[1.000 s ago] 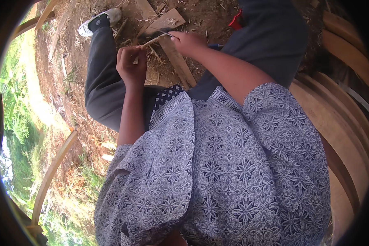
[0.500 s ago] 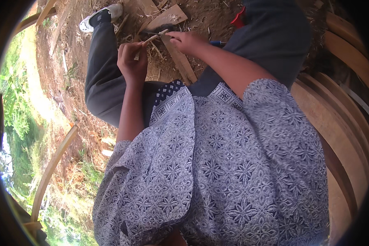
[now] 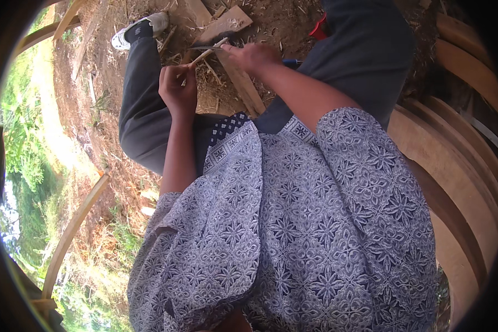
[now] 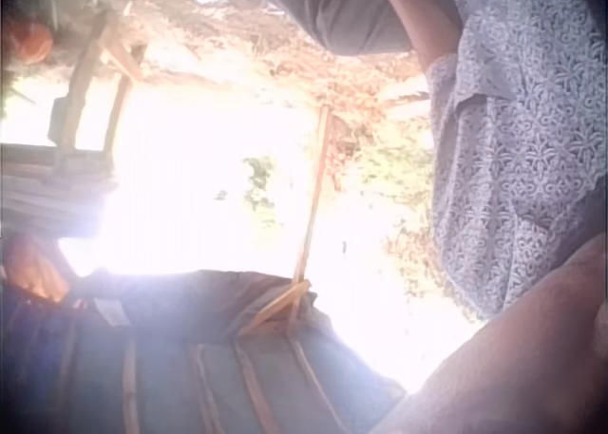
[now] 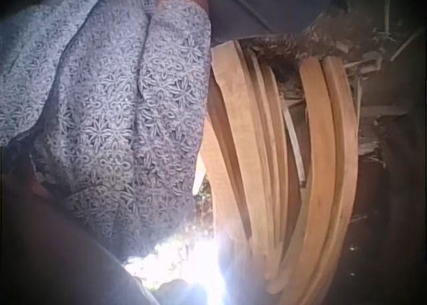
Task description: The person sits on the ground and uses a knife to carve a small piece of wood held between their legs. They repeatedly scrape the wood to remove shavings and refine its shape.
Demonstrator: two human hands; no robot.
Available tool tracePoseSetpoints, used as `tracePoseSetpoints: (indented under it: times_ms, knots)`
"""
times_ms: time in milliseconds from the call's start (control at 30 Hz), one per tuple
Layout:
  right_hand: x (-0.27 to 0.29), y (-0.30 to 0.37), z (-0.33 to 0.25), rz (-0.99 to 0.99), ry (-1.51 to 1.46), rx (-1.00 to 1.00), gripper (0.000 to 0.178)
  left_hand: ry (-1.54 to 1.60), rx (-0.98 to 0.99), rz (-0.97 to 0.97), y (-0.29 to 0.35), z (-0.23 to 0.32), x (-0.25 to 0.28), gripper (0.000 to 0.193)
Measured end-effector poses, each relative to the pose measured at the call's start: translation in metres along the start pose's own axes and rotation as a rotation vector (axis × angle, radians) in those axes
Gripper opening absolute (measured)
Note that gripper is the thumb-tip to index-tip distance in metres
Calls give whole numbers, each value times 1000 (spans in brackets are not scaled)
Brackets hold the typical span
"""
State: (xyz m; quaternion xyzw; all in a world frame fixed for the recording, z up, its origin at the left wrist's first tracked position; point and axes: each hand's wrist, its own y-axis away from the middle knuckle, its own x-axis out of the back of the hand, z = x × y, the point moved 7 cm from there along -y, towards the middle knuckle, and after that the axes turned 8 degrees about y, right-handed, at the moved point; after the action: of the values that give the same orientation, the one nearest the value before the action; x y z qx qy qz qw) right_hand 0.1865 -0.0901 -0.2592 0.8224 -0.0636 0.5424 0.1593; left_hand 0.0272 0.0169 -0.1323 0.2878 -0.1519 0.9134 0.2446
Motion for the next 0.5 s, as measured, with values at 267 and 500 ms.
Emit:
tracePoseSetpoints:
  times_ms: [267,500]
  knots:
    - [-8,0,1,-166,-320,-75,45,55,-10,73,-7,4,2,14]
    - [15,-8,-12,-519,-1173,-390,55,532,144,252,-7,-32,18,20]
